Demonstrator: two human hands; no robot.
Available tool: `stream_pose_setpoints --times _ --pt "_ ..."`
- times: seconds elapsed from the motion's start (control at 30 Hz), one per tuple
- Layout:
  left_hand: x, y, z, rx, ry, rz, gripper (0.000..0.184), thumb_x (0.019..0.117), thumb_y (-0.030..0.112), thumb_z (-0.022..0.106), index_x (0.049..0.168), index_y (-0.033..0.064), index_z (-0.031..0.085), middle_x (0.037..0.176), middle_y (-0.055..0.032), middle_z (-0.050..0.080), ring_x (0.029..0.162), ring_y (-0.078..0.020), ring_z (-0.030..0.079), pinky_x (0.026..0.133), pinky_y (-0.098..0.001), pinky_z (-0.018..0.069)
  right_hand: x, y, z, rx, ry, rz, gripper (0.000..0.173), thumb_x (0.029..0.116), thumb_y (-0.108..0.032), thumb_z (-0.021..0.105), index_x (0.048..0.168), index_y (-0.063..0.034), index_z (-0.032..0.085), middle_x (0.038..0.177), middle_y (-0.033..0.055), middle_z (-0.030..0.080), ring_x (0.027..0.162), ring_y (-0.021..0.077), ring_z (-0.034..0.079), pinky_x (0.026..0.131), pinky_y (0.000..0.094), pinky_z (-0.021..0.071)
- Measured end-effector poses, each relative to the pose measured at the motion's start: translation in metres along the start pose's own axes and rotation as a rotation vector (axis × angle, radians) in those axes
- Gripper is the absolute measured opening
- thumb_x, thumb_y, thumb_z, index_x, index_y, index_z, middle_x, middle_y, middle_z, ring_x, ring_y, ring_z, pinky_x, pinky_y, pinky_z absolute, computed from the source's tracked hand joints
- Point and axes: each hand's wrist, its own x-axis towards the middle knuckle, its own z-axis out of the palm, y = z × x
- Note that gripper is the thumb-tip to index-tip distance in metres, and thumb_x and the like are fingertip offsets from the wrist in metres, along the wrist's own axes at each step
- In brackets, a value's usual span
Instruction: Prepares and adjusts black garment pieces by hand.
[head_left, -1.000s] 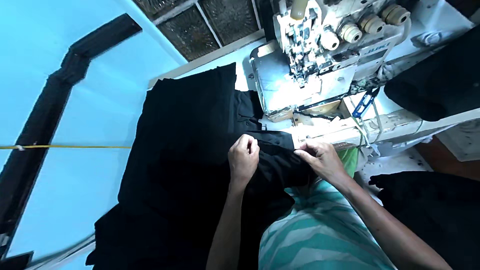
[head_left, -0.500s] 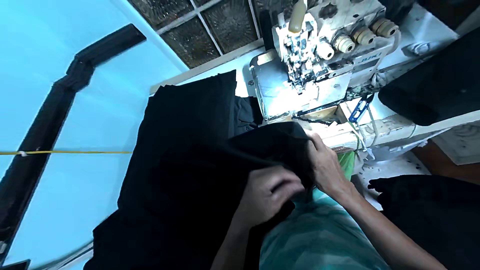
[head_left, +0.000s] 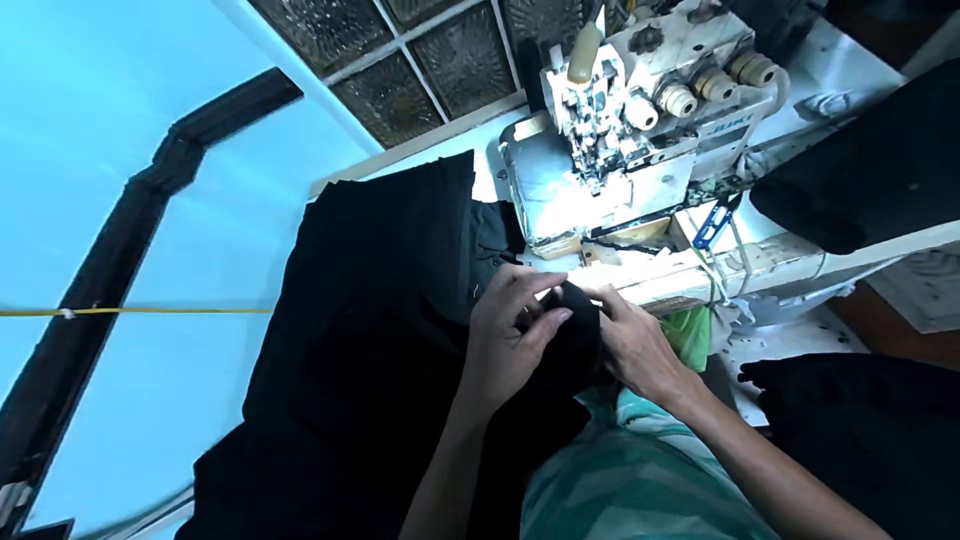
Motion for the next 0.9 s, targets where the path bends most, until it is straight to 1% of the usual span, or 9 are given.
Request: stream_pose_setpoints --times 0.13,0.27,0.33,0.47,0.6,0.67,0.73,0.8,0.9 --pt "0.002 0.001 -0.002 0.045 -0.038 -0.086 0.037 0.0858 0.009 0.075 0.122 0.002 0.068 0.108 -0.0061 0.068 0.09 -0.0064 0.066 0.074 -0.0205 0.0553 -0.002 -0.001 0.0 0.021 -0.003 0.008 0.011 0.0876 0.001 0.06 0.09 0.0008 0.071 0.111 0.02 0.07 0.084 0.0309 0.071 0.066 0.0406 0.0583" --pt "-0.003 0.0 0.001 -0.056 -0.026 -0.232 0.042 0.0831 0.006 0.078 0.122 0.0012 0.063 0.098 -0.003 0.071 0.085 -0.005 0.068 0.073 -0.02 0.0573 -0.004 -0.002 0.003 0.092 0.079 0.064 0.009 0.0869 0.003 0.059 0.09 0.0049 0.068 0.106 0.0222 0.069 0.08 0.0293 0.071 0.067 0.038 0.0587" --pt "-0.007 -0.002 0.006 -0.156 -0.03 -0.313 0.033 0.0829 0.0 0.077 0.113 0.0016 0.063 0.09 0.0002 0.072 0.08 -0.0027 0.068 0.072 -0.019 0.0572 -0.005 -0.002 0.004 0.16 0.097 0.114 0.012 0.0878 0.003 0.059 0.096 0.0074 0.067 0.108 0.0228 0.068 0.083 0.0275 0.071 0.071 0.036 0.0591" --pt "-0.01 -0.002 0.02 -0.223 -0.03 -0.374 0.018 0.0841 0.001 0.076 0.1 0.0011 0.068 0.083 0.0009 0.066 0.073 -0.0012 0.063 0.068 -0.017 0.0545 -0.009 -0.003 0.011 0.212 0.109 0.156 0.032 0.0918 0.001 0.058 0.122 0.0088 0.06 0.114 0.0216 0.066 0.097 0.0252 0.07 0.086 0.0336 0.0577" --pt "-0.008 -0.007 0.028 -0.186 0.036 -0.285 0.04 0.0795 0.007 0.082 0.117 0.0029 0.068 0.11 -0.0045 0.063 0.09 -0.0051 0.062 0.073 -0.0183 0.0539 -0.013 0.002 0.014 0.173 0.122 0.119 0.039 0.0916 -0.001 0.06 0.13 0.0072 0.057 0.124 0.0225 0.064 0.102 0.0241 0.07 0.089 0.0318 0.0569" --pt "-0.007 -0.01 0.028 -0.195 0.038 -0.218 0.043 0.0797 0.011 0.082 0.12 0.0035 0.067 0.123 -0.0058 0.061 0.106 -0.0067 0.062 0.082 -0.0202 0.0541 -0.014 0.005 0.012 0.128 0.105 0.094 0.039 0.0894 0.0 0.061 0.128 0.0058 0.059 0.129 0.0233 0.063 0.099 0.0264 0.071 0.084 0.0341 0.0584" --pt "-0.007 -0.01 0.028 -0.253 0.025 -0.177 0.038 0.0807 0.009 0.081 0.116 0.0028 0.068 0.12 -0.0048 0.065 0.111 -0.0075 0.063 0.089 -0.0239 0.0547 -0.013 0.008 0.011 0.096 0.082 0.068 0.032 0.0899 0.0 0.06 0.122 0.0029 0.063 0.133 0.0225 0.06 0.097 0.0286 0.071 0.078 0.0373 0.0594" --pt "-0.008 -0.009 0.029 -0.294 0.044 -0.179 0.035 0.0811 0.004 0.079 0.113 0.0003 0.067 0.104 -0.0019 0.069 0.098 -0.0045 0.066 0.087 -0.0225 0.0557 -0.01 0.009 0.01 0.066 0.079 0.031 0.019 0.0896 0.003 0.06 0.107 0.0018 0.067 0.138 0.0218 0.059 0.098 0.0293 0.072 0.076 0.0378 0.06" --pt "-0.012 -0.012 0.027 -0.268 0.1 -0.223 0.019 0.0818 -0.001 0.077 0.097 0.0019 0.065 0.088 0.0018 0.066 0.083 -0.0009 0.064 0.076 -0.0183 0.0552 -0.007 0.007 0.008 0.053 0.086 0.009 0.006 0.0891 0.005 0.06 0.087 0.0031 0.065 0.138 0.023 0.06 0.095 0.0286 0.072 0.075 0.0364 0.0598"
